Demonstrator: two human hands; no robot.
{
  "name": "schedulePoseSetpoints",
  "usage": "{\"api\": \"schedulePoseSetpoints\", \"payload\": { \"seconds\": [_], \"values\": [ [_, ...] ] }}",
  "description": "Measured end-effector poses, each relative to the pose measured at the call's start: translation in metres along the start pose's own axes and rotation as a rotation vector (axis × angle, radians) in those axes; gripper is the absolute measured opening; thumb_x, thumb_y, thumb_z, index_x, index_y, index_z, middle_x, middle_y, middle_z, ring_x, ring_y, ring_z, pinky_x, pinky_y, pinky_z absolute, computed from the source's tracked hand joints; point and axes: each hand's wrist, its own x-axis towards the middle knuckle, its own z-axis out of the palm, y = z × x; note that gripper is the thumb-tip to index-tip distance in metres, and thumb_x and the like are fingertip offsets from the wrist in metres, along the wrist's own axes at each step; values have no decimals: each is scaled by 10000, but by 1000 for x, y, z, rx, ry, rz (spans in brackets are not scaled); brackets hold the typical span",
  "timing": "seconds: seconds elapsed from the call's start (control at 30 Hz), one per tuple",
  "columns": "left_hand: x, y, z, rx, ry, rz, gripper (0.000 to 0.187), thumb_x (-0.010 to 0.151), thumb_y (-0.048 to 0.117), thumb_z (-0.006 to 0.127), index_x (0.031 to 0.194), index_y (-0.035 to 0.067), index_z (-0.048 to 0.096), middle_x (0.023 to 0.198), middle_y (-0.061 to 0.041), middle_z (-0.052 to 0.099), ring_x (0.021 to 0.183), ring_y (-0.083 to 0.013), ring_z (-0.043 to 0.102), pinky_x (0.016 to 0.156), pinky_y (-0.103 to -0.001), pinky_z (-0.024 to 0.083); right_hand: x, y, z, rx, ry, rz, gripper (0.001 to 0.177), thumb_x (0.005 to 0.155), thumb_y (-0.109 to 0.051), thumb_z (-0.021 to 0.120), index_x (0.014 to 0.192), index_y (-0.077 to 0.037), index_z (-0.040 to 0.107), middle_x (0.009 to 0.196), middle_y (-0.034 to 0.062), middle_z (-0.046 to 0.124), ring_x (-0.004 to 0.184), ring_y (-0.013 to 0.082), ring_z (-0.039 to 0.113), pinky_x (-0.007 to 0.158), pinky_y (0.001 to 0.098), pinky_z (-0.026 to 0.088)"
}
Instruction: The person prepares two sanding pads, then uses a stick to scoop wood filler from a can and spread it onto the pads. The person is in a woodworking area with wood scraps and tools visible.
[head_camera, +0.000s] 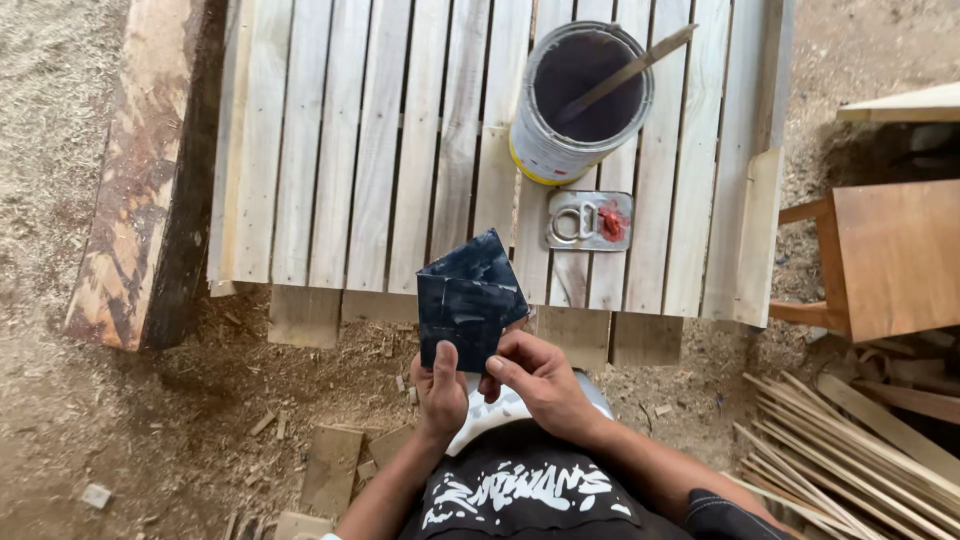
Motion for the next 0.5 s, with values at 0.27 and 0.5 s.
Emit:
{"api": "schedulePoseSetpoints", "payload": {
  "seconds": [0.27,0.5],
  "values": [
    [26,27,65,368,67,270,260,1079,263,534,1055,37,661,860,52,583,740,-38,472,632,-222,382,12,-25,-62,-7,-46,46,130,1029,-128,617,1013,0,610,852,82,699,795,147,671,750,307,570],
    [60,66,77,501,314,384,80,1068,57,595,990,66,577,926,32,525,765,-56,437,653,-214,391,18,-42,-118,53,82,27,64,1012,-64,600,963,-26,585,838,96,669,775,185,691,714,334,604]
  ]
}}
